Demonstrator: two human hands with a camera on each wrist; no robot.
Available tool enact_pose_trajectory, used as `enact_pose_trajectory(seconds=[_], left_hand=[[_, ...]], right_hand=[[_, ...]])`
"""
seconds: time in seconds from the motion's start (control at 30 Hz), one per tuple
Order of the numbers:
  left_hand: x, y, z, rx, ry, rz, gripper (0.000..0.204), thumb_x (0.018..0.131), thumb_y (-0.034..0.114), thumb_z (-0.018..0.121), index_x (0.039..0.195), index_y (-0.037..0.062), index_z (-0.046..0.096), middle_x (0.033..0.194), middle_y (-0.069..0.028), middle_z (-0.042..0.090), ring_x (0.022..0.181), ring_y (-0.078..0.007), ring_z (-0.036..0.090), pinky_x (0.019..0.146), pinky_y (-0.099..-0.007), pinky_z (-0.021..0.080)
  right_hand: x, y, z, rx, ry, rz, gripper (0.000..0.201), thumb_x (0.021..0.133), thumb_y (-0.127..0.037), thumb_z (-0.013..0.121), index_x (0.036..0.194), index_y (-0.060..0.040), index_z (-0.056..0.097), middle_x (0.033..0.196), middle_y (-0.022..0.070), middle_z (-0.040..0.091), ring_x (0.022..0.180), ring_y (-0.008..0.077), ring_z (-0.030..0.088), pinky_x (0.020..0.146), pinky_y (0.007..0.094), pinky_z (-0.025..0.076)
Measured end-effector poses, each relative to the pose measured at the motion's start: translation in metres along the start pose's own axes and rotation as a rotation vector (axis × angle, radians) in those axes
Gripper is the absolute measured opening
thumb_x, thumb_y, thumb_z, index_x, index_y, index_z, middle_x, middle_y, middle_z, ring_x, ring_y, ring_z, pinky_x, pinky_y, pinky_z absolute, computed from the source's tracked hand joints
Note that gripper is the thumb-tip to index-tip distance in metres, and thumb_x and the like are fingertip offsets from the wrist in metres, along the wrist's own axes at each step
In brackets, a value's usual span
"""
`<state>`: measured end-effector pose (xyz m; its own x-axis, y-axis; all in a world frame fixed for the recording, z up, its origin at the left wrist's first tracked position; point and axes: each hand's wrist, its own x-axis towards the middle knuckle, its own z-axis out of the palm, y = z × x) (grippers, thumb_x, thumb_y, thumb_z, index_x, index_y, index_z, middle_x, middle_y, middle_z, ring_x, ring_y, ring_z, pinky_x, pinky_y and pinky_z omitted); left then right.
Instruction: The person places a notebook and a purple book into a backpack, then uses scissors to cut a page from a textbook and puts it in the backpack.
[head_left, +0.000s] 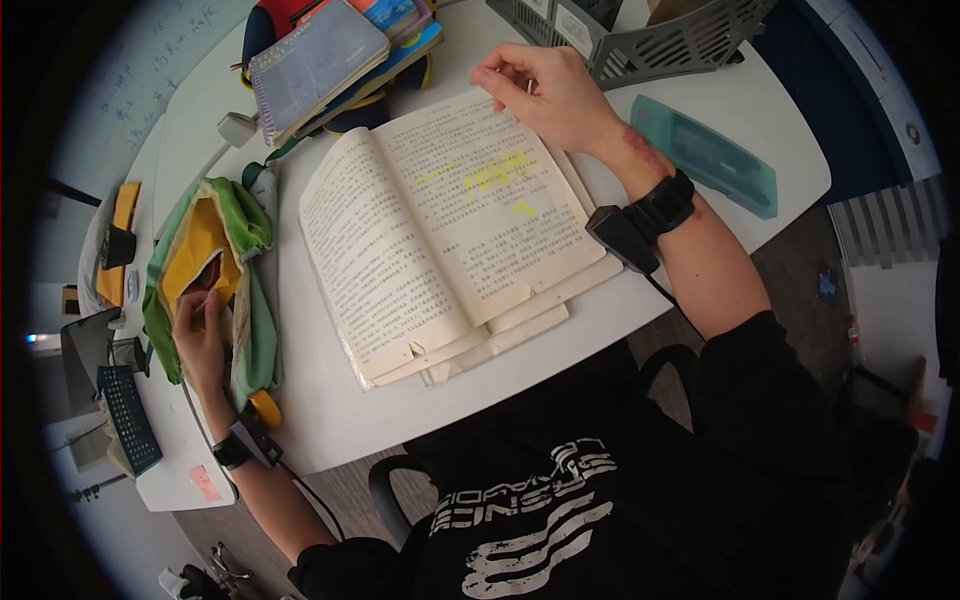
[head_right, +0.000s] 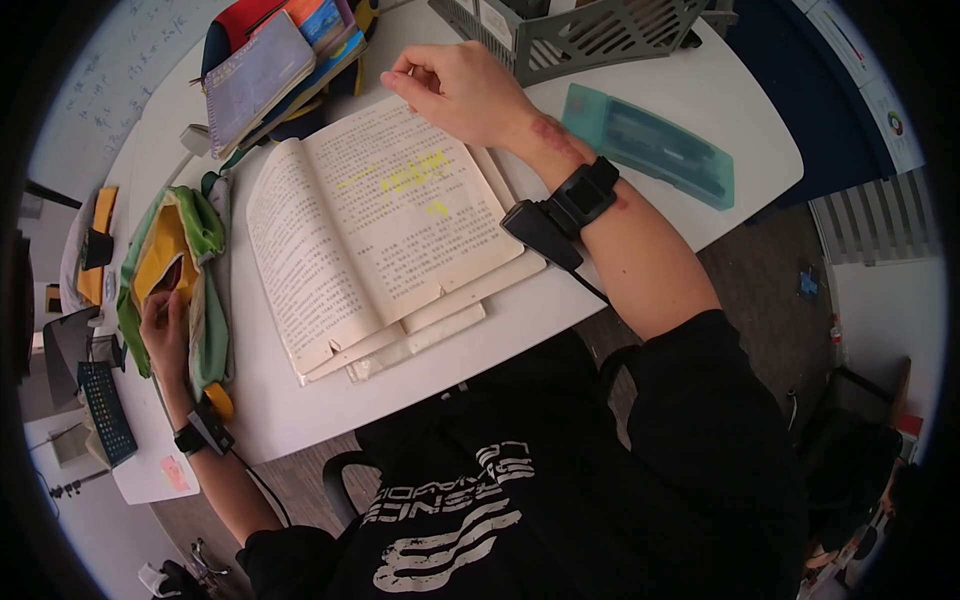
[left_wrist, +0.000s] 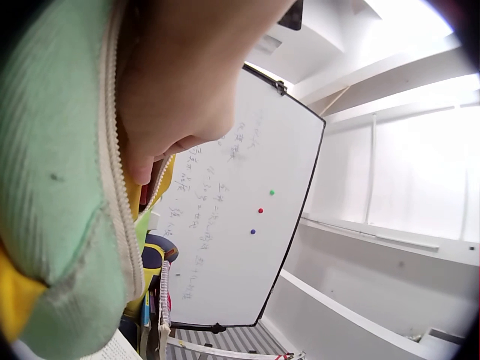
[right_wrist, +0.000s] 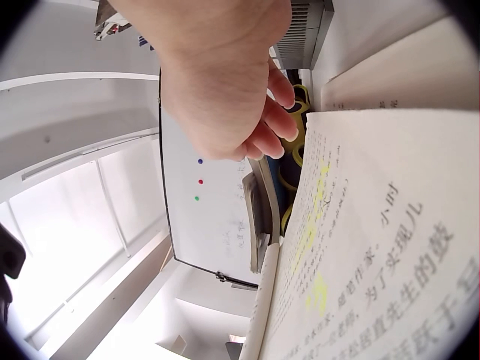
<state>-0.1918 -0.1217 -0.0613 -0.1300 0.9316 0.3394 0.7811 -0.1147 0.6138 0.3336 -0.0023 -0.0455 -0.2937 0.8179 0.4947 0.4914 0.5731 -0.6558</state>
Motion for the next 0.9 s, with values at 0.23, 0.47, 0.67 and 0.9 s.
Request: enact_pose_trajectory(seconds=[0.23, 0.47, 0.67, 0.9], left_hand=[[0.000, -0.013, -0.003, -0.043, 0.010, 0.025, 0.016, 0.101, 0.014, 0.063, 0.099, -0.0012, 0.062, 0.091, 0.0003, 0.058, 0.080, -0.0055, 0.053, 0.075, -0.0201, 0.043], [-0.002, -0.012, -0.003, -0.150, 0.034, -0.034, 0.017, 0.103, 0.017, 0.060, 0.102, -0.0001, 0.062, 0.089, 0.0036, 0.057, 0.080, -0.0031, 0.050, 0.072, -0.0189, 0.041], [-0.002, -0.013, -0.002, -0.215, 0.074, -0.013, 0.018, 0.103, 0.018, 0.059, 0.103, -0.0003, 0.063, 0.095, 0.0013, 0.063, 0.085, -0.0038, 0.054, 0.079, -0.0190, 0.042], [-0.003, -0.004, 0.000, -0.266, 0.081, -0.033, 0.020, 0.104, 0.020, 0.059, 0.102, -0.0004, 0.062, 0.100, -0.0019, 0.064, 0.091, -0.0058, 0.055, 0.086, -0.0215, 0.042]], right_hand=[[0.000, -0.001, 0.001, 0.035, 0.027, 0.001, 0.025, 0.096, -0.028, 0.065, 0.090, -0.0035, 0.069, 0.067, 0.0052, 0.069, 0.060, 0.0143, 0.066, 0.057, 0.0292, 0.050], [0.000, 0.001, 0.001, 0.017, -0.003, -0.004, 0.023, 0.098, -0.027, 0.065, 0.096, -0.0040, 0.070, 0.070, 0.0003, 0.066, 0.064, 0.0053, 0.062, 0.055, 0.0225, 0.046], [0.001, 0.000, 0.001, 0.017, -0.003, -0.003, 0.024, 0.098, -0.027, 0.064, 0.097, -0.0038, 0.070, 0.070, 0.0004, 0.066, 0.063, 0.0048, 0.062, 0.055, 0.0217, 0.046], [0.001, 0.003, 0.003, 0.031, 0.010, -0.009, 0.024, 0.098, -0.027, 0.064, 0.097, -0.0038, 0.070, 0.069, 0.0001, 0.066, 0.063, 0.0047, 0.063, 0.054, 0.0217, 0.046]])
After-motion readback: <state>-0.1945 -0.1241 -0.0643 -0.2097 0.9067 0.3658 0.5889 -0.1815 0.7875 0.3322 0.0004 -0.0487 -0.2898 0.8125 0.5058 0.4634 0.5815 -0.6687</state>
